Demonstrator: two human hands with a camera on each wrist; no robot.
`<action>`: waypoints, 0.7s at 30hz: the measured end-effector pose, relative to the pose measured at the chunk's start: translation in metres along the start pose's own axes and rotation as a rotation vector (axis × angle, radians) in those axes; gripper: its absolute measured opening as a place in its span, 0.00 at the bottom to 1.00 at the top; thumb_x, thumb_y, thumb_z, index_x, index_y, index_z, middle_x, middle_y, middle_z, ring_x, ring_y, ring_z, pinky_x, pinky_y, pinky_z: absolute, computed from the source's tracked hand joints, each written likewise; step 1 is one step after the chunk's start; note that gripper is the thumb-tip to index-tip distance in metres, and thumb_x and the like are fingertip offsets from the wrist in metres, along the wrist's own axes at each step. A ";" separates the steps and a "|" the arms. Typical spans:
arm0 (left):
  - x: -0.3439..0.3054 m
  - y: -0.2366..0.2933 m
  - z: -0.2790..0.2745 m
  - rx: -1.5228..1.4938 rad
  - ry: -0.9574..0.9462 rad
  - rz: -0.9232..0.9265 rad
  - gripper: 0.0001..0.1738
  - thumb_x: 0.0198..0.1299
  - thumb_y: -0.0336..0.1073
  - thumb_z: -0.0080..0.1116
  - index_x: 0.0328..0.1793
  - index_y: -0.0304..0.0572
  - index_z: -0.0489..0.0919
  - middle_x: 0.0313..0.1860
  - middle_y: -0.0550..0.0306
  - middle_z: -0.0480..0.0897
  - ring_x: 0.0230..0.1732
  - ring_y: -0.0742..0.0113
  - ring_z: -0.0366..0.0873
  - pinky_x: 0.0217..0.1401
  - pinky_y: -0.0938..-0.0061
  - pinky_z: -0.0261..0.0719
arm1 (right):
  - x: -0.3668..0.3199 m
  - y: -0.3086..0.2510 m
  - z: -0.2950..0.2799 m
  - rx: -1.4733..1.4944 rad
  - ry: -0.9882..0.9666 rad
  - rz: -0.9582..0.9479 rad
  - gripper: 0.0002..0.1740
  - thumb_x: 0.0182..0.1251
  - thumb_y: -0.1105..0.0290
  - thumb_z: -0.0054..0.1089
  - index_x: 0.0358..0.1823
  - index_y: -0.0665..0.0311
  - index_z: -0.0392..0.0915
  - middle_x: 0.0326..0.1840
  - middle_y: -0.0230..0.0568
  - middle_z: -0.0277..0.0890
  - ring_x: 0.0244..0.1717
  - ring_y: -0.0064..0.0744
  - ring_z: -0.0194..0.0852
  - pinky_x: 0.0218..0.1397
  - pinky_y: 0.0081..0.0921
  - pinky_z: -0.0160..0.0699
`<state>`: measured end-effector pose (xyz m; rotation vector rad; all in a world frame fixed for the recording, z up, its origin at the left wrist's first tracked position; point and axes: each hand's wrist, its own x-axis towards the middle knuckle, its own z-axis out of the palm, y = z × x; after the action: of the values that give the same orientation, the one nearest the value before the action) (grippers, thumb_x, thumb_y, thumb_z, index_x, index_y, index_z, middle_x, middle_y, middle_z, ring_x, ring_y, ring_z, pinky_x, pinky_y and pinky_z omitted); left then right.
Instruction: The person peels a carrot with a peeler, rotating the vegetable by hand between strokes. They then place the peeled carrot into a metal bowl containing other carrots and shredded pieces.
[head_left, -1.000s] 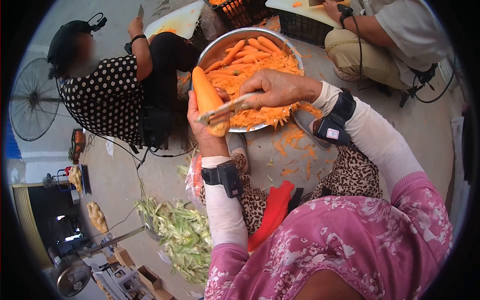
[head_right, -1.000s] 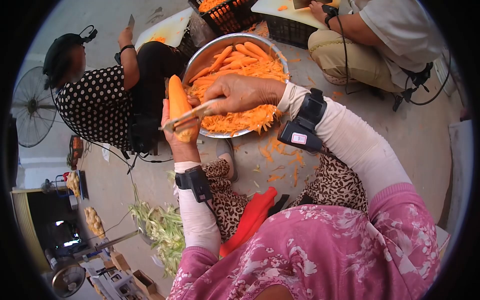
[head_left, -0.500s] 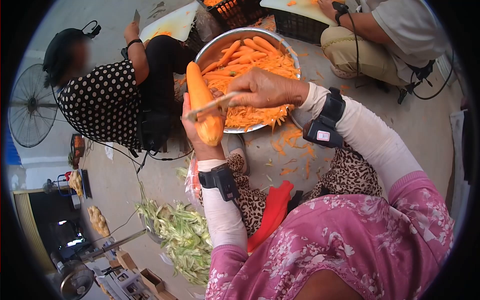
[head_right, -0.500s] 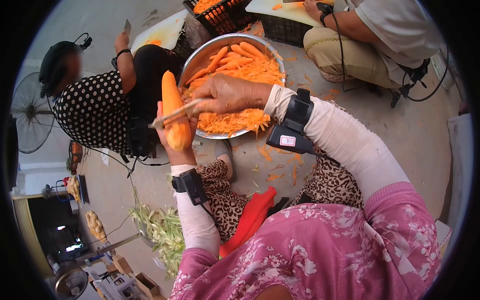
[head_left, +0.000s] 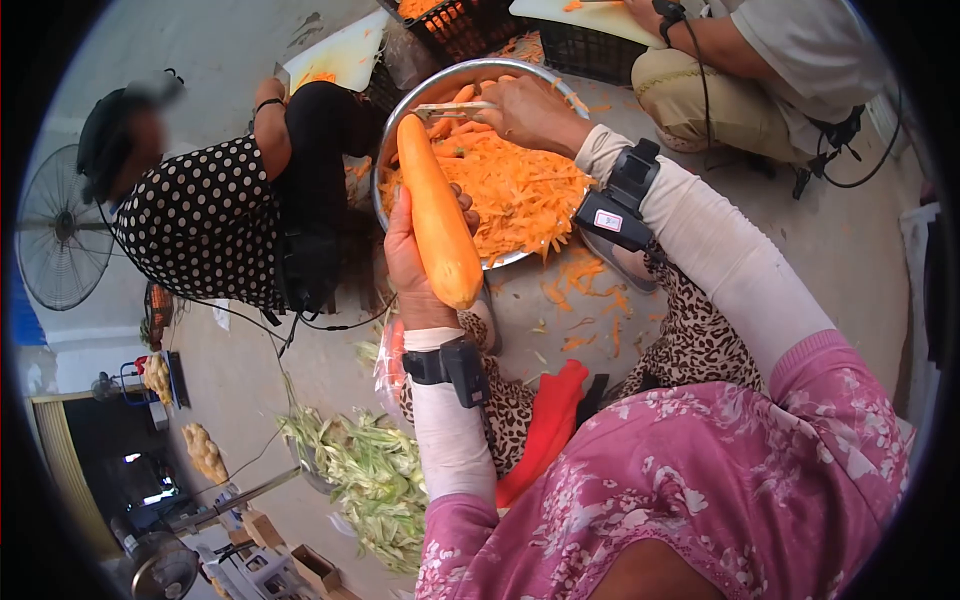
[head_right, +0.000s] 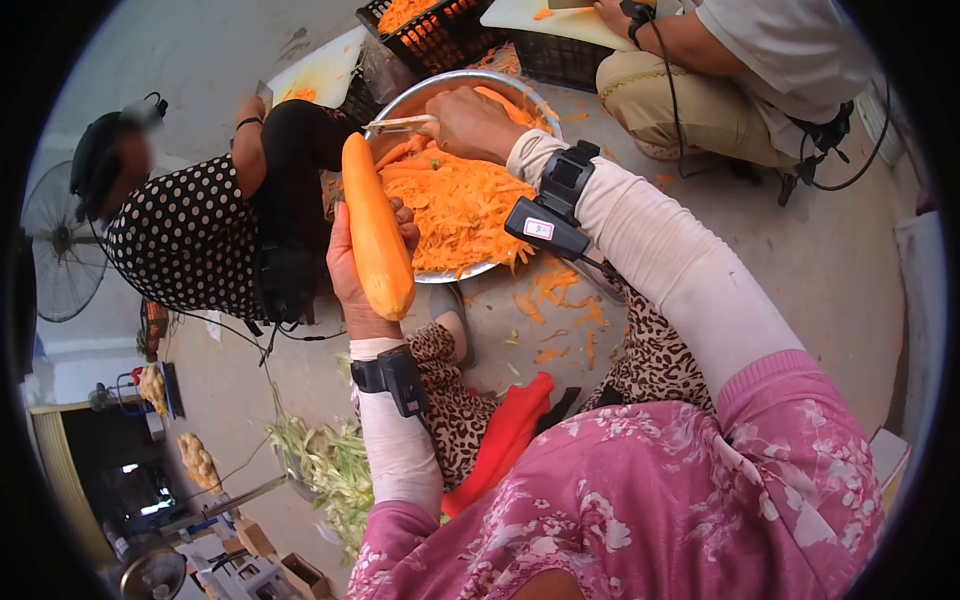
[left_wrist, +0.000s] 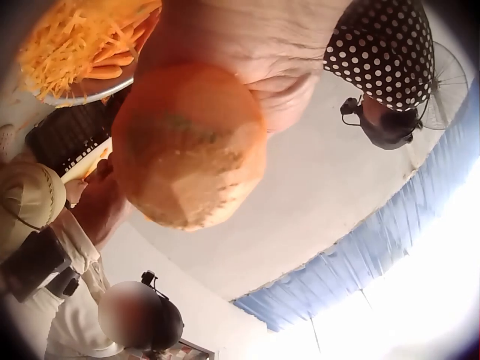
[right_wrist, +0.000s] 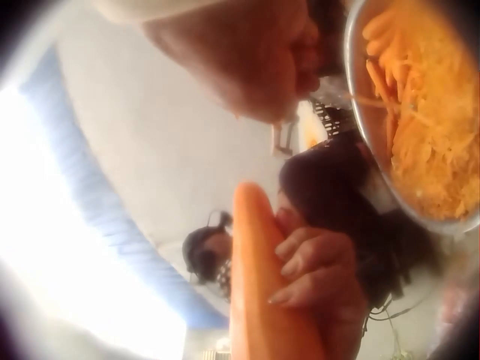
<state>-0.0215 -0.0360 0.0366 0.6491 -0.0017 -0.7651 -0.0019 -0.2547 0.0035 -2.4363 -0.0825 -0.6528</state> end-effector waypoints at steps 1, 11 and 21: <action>0.002 0.001 -0.002 -0.050 -0.009 -0.015 0.24 0.66 0.48 0.48 0.54 0.32 0.69 0.37 0.51 0.67 0.37 0.63 0.63 0.42 0.73 0.71 | -0.002 0.001 0.002 -0.001 0.017 0.022 0.17 0.65 0.61 0.53 0.32 0.70 0.79 0.31 0.56 0.77 0.34 0.55 0.75 0.40 0.45 0.72; 0.011 0.011 -0.029 -0.283 -0.062 0.087 0.30 0.66 0.53 0.46 0.62 0.34 0.68 0.44 0.48 0.75 0.40 0.59 0.70 0.47 0.65 0.75 | -0.033 -0.050 -0.027 0.703 -0.347 -0.001 0.17 0.64 0.57 0.56 0.36 0.68 0.79 0.22 0.35 0.73 0.27 0.20 0.70 0.30 0.23 0.69; 0.002 0.016 -0.024 -0.244 -0.098 -0.010 0.27 0.66 0.55 0.46 0.50 0.34 0.71 0.35 0.47 0.71 0.37 0.60 0.68 0.42 0.69 0.74 | -0.052 -0.067 -0.036 0.740 -0.565 -0.160 0.13 0.64 0.62 0.59 0.37 0.67 0.77 0.22 0.33 0.69 0.26 0.20 0.64 0.30 0.23 0.66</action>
<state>-0.0046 -0.0157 0.0258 0.3800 0.0047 -0.7920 -0.0768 -0.2165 0.0407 -1.8185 -0.6318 0.0428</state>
